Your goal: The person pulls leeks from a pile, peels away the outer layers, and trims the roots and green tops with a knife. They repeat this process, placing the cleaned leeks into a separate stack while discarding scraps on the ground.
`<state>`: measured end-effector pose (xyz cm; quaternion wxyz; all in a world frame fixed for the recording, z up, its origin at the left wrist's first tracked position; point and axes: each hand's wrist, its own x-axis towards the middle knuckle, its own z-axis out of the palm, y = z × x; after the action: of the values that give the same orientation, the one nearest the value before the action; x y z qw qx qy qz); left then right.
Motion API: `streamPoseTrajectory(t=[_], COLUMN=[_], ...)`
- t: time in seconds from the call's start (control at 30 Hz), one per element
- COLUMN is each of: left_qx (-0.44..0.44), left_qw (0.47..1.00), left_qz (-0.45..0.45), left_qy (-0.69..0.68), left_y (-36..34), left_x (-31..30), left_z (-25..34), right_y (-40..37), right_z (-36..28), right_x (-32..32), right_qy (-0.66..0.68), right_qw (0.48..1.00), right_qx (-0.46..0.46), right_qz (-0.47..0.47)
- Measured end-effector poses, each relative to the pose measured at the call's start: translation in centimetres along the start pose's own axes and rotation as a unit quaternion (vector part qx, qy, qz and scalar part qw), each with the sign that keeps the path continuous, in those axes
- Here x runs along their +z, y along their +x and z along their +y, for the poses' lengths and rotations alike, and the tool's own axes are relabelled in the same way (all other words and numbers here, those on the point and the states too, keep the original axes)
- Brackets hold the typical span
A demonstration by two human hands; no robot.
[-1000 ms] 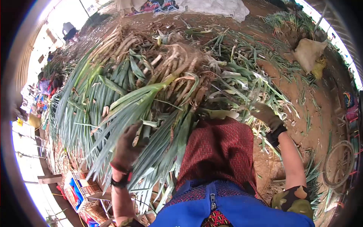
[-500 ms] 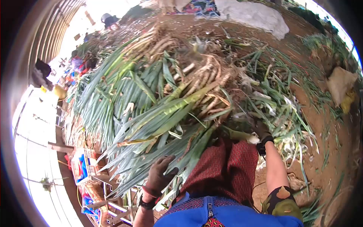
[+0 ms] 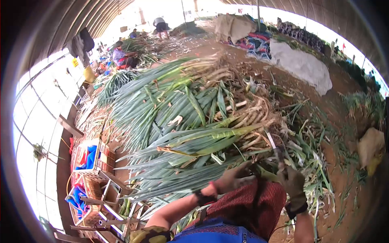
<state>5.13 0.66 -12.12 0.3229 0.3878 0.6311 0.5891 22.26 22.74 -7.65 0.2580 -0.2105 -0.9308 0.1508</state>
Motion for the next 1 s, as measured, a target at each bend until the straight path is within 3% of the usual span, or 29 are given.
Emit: streamPoseTrajectory(t=[0.1, 0.2, 0.3, 0.37, 0.47, 0.53, 0.67, 0.87, 0.93, 1.0], left_qx=[0.068, -0.072, -0.028, 0.001, -0.033, 0.013, -0.056, -0.044, -0.061, 0.015], left_qw=[0.950, 0.952, 0.962, 0.965, 0.960, 0.960, 0.954, 0.969, 0.973, 0.976], left_qz=[-0.047, 0.155, 0.152, 0.132, 0.121, 0.077, 0.039, -0.020, -0.071, -0.059], left_qy=[-0.300, -0.254, -0.225, -0.226, -0.251, -0.268, -0.291, -0.240, -0.212, -0.209], left_y=[1.7, 0.2, -1.8, -3.2, -4.7, -5.0, -5.5, -3.0, -1.9, 2.4], left_x=[2.9, 3.8, 1.2, 0.3, 0.8, 1.7, 3.1, 4.2, 3.3, 0.3], left_z=[2.6, 1.5, -0.5, 0.0, 2.0, 1.4, 2.0, 3.3, 3.4, -1.5], right_y=[-2.1, -5.4, -5.0, -4.8, -5.5, -7.2, -9.8, -11.4, -11.1, -10.1], right_z=[-5.8, -8.9, -11.5, -13.3, -12.9, -12.1, -11.1, -9.4, -8.8, -7.5], right_x=[1.4, 4.1, 1.1, -1.0, -0.5, 1.1, 2.6, 0.9, 0.5, 0.8], right_qy=[-0.025, -0.082, -0.012, -0.072, -0.043, 0.057, 0.113, 0.070, 0.047, 0.072], right_qw=[0.995, 0.980, 0.978, 0.963, 0.967, 0.979, 0.979, 0.992, 0.995, 0.994], right_qx=[-0.093, -0.147, -0.195, -0.256, -0.250, -0.180, -0.050, -0.088, -0.036, 0.004], right_qz=[-0.040, -0.105, -0.071, 0.041, 0.001, -0.073, -0.163, -0.056, -0.084, -0.088])
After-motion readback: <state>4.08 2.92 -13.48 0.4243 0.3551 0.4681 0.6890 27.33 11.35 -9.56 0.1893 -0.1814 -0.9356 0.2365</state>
